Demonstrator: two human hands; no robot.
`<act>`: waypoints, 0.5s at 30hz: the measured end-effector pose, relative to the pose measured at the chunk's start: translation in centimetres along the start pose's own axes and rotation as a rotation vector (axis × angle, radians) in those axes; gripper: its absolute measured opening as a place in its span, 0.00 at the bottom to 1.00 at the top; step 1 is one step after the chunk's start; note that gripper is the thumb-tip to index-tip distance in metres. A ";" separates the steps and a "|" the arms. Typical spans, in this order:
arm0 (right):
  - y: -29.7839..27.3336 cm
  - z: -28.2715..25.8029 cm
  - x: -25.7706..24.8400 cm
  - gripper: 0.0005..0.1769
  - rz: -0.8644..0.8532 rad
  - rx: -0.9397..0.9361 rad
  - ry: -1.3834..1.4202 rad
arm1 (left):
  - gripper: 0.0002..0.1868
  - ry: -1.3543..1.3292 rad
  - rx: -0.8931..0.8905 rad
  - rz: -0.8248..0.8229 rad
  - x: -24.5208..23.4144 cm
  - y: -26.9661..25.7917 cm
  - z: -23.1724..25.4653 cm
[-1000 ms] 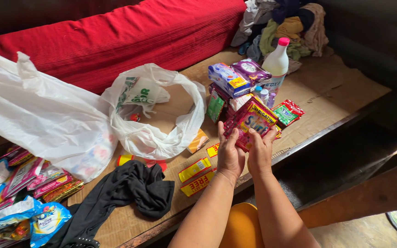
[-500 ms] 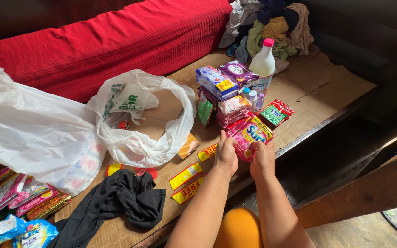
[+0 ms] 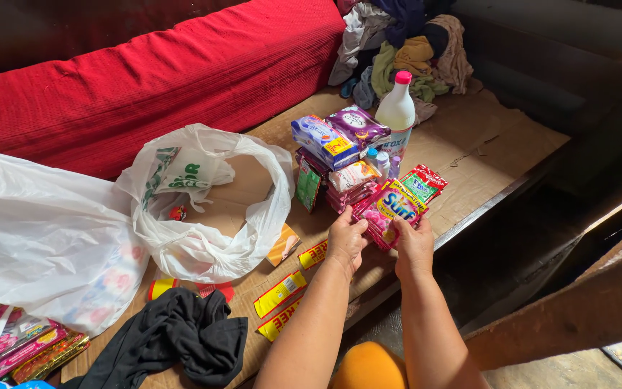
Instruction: The person uses scissors to cut open small pink detergent packets on a wooden bench. They handle each packet individually, cut the top, and place the opened packets into a pile. The workspace contains multiple detergent packets, plastic bags, and other household items.
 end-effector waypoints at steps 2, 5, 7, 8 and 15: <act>0.3 -0.1 -0.1 0.17 0.006 0.006 -0.005 | 0.40 0.018 -0.002 0.036 0.4 0.1 0.5; 0.7 0.1 -0.1 0.15 0.004 0.071 -0.039 | 0.40 0.048 -0.007 0.080 0.8 0.0 1.2; 1.1 0.1 0.0 0.16 0.001 0.068 -0.034 | 0.40 0.082 -0.011 0.112 1.0 0.1 1.5; 1.2 0.2 0.0 0.16 -0.001 0.068 -0.032 | 0.39 0.105 -0.015 0.133 1.0 0.1 1.6; 1.9 1.1 -0.3 0.14 -0.003 0.113 -0.124 | 0.38 0.053 -0.016 0.188 1.0 0.9 1.4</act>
Point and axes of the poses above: each hand's wrist, its own y-axis towards the middle knuckle, its own x-axis out of the palm, z = x × y, the point moved 5 cm from there along y, towards the middle knuckle, and after that the axes turned 8 degrees about -y, right-handed, at the moved point
